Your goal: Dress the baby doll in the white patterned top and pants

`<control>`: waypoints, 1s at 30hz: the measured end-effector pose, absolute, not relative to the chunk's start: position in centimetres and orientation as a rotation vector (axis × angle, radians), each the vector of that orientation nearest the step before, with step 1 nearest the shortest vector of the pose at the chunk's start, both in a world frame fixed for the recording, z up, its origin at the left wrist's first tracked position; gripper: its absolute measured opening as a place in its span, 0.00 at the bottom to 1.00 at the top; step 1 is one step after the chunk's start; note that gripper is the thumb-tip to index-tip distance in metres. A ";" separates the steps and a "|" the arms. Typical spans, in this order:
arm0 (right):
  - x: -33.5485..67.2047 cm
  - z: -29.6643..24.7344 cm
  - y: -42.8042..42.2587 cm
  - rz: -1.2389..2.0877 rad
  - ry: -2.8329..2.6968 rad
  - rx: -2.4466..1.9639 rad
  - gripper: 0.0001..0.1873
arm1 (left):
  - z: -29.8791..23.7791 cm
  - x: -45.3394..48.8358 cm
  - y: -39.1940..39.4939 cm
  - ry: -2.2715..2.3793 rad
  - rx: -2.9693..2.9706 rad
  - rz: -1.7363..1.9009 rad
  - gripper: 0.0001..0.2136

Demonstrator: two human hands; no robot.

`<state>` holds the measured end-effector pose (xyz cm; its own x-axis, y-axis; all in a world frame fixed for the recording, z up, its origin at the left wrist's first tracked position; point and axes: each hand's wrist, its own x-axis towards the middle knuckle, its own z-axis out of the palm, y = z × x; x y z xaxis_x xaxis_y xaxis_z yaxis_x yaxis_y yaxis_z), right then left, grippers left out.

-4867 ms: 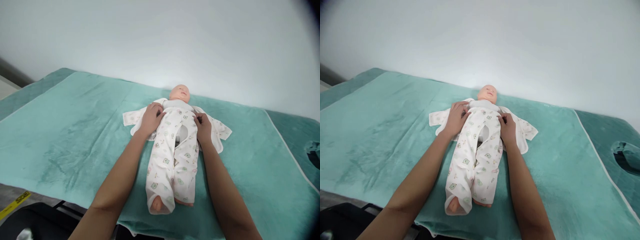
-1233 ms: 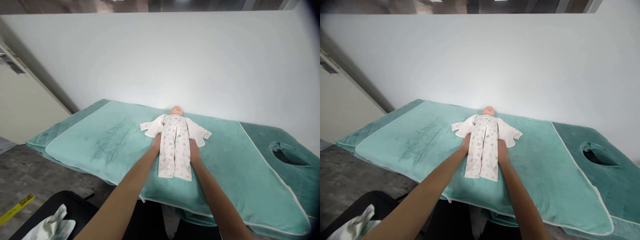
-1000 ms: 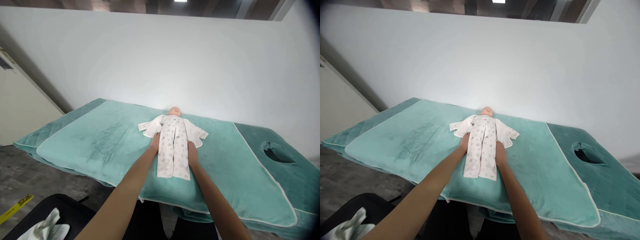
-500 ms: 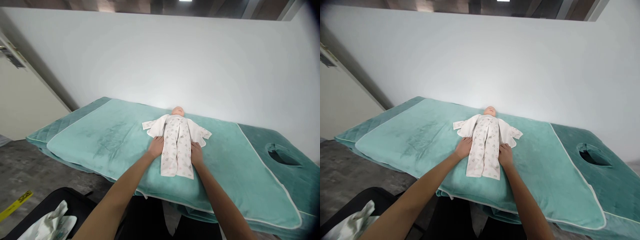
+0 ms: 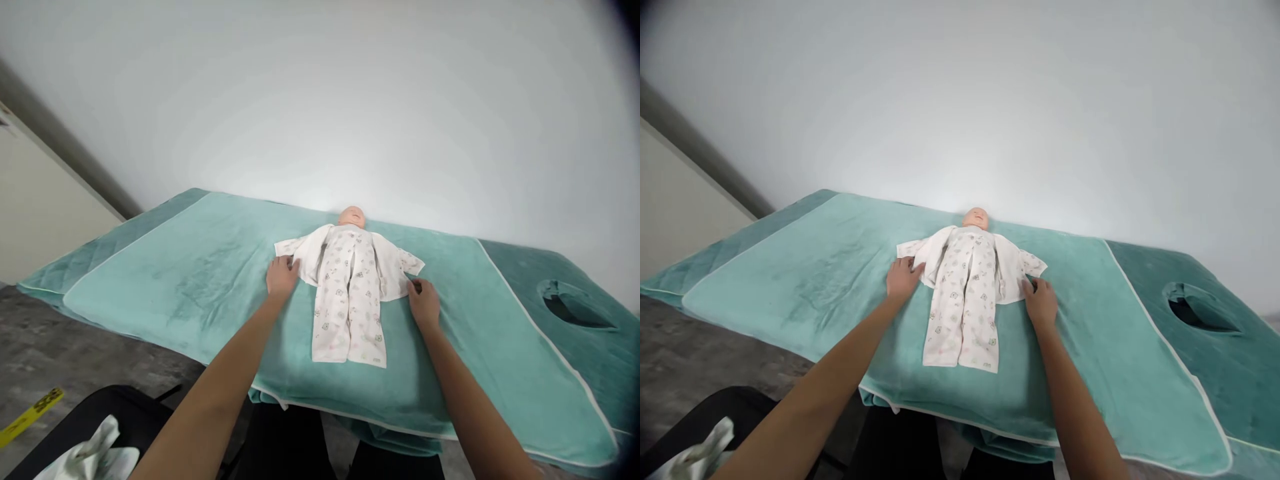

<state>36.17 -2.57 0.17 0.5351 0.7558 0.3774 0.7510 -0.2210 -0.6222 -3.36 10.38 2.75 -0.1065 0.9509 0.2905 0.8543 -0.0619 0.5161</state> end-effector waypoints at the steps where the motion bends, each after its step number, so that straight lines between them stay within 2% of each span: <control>1: 36.5 0.3 -2.1 0.037 -1.196 -2.039 0.26 | 2.4 -3.1 10.6 2.045 2.033 0.870 0.18; 3: 37.0 0.6 -1.3 0.130 -1.172 -2.120 0.26 | 1.9 -2.7 10.5 2.064 2.114 0.802 0.20; 6: 37.1 1.6 -0.5 0.387 -1.097 -2.048 0.21 | 1.6 -2.5 10.2 2.092 2.165 0.762 0.18; 9: 36.0 4.0 0.4 0.718 -0.940 -1.610 0.19 | 1.8 -2.4 9.9 2.115 2.211 0.747 0.15; 12: 32.9 7.7 1.6 0.869 -0.890 -1.188 0.20 | 2.1 -2.3 9.6 2.141 2.231 0.716 0.13; 17: 26.7 12.0 2.7 0.958 -1.426 -1.117 0.14 | 3.0 -2.1 9.2 2.165 2.198 0.801 0.11; 20: 26.3 10.8 3.2 1.050 -1.624 -1.117 0.14 | 3.1 -2.3 9.2 2.135 2.134 0.859 0.11; 23: 28.6 7.5 4.1 1.012 -1.219 -1.033 0.18 | 2.8 -2.6 9.3 2.073 2.085 0.941 0.12; 26: 30.6 4.7 5.0 0.958 -0.745 -0.940 0.17 | 2.4 -2.9 9.6 2.027 2.011 1.002 0.15; 30: 29.9 4.0 5.1 0.950 -0.635 -0.984 0.19 | 2.2 -3.0 10.1 2.066 1.901 0.954 0.17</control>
<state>29.88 5.12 3.99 0.4618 0.8863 0.0348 -0.3717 0.2290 -0.8997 -3.01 10.07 2.23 -0.1688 0.9429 0.2870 0.8300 -0.0211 0.5573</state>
